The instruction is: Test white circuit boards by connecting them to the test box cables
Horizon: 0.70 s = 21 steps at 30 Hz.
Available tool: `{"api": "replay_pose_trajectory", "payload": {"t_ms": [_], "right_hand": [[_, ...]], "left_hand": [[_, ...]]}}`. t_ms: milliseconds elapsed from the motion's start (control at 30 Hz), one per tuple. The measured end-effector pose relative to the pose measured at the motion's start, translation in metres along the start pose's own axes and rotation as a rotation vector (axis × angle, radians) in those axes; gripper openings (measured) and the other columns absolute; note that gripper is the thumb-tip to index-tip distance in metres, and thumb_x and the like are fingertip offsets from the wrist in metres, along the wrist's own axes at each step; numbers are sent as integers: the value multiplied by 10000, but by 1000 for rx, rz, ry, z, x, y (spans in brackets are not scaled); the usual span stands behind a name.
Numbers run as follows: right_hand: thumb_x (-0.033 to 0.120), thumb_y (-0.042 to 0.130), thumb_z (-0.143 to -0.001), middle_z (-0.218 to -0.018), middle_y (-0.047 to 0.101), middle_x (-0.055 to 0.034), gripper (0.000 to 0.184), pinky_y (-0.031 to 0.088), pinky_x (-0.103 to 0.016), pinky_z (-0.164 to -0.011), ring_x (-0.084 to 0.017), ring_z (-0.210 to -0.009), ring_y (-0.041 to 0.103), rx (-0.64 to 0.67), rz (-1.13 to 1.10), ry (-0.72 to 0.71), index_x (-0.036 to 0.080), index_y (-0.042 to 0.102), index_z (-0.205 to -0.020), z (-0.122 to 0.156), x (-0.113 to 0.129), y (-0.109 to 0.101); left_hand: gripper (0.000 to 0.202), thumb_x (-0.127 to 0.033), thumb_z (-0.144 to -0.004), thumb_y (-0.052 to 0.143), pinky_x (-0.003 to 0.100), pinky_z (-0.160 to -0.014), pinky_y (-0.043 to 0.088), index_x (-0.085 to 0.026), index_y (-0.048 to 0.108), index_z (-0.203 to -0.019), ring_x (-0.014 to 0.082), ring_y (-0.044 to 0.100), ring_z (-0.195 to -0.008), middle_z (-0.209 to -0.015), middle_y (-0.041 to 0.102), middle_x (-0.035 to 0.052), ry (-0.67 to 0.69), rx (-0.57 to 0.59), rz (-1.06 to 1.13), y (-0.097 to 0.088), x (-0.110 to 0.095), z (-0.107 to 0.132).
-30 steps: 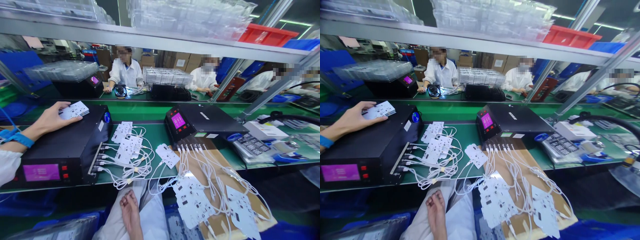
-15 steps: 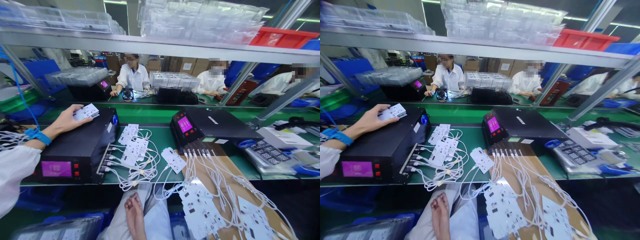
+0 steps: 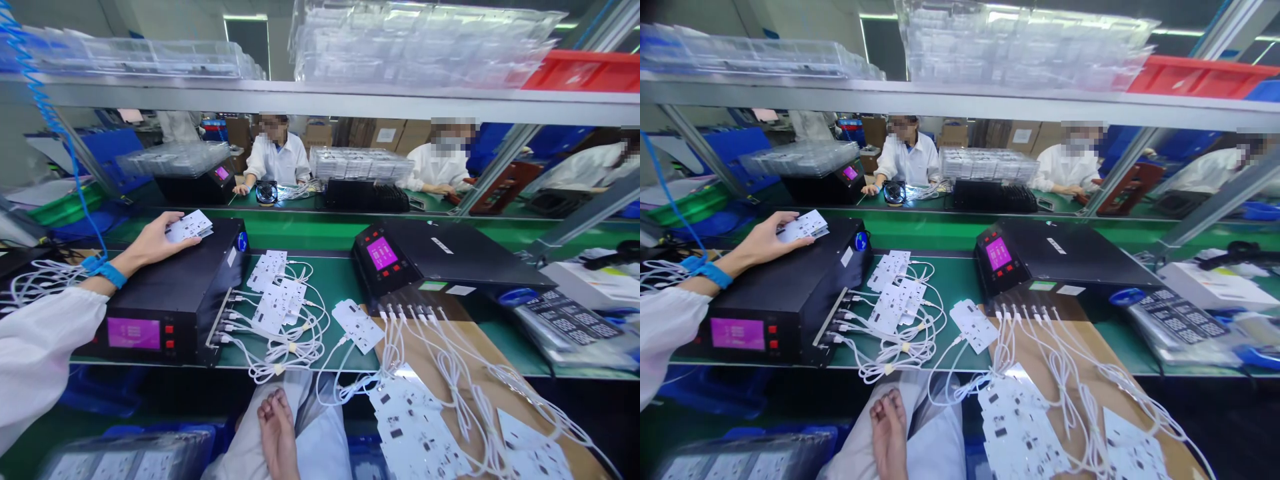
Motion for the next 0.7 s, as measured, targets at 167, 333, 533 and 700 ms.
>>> {"api": "replay_pose_trajectory", "payload": {"t_ms": [167, 333, 533, 700], "right_hand": [[293, 1049, -536, -776, 641, 41, 483, 499, -255, -723, -101, -692, 585, 15, 7, -22, 201, 702, -859, 3, 1, 6], [299, 1052, -540, -769, 636, 40, 479, 493, -254, -735, -98, -698, 587, 28, 1, -25, 199, 702, -851, 2, 1, 7], [326, 1049, -547, -771, 623, 45, 478, 477, -247, -719, -90, -685, 565, 39, 28, -30, 201, 703, -852, -1, 0, 3], [351, 1061, -490, -765, 624, 39, 511, 481, -259, -708, -100, -681, 556, 5, 47, -35, 216, 711, -837, -4, -1, -1]], "left_hand": [[993, -692, -705, 689, 467, -1142, 467, -114, 480, -1486, 355, 589, -1312, -1475, 588, 189, -14, 23, -19, -1, -4, 1], [990, -704, -695, 674, 466, -1141, 471, -137, 485, -1485, 356, 594, -1314, -1473, 594, 177, -28, 18, -35, -2, -6, 1], [1024, -696, -692, 675, 472, -1163, 450, -94, 475, -1496, 367, 577, -1336, -1485, 577, 203, -24, 20, -18, -3, -9, 4], [1027, -682, -700, 695, 470, -1173, 440, -85, 467, -1502, 366, 570, -1339, -1496, 562, 215, -12, 25, 17, -2, -6, 3]]}}
Point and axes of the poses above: each hand's wrist, its own z-axis away from the middle knuckle, its own y-axis out of the palm, x = y × z, the point moved 4 cm from there along -z, towards the middle knuckle
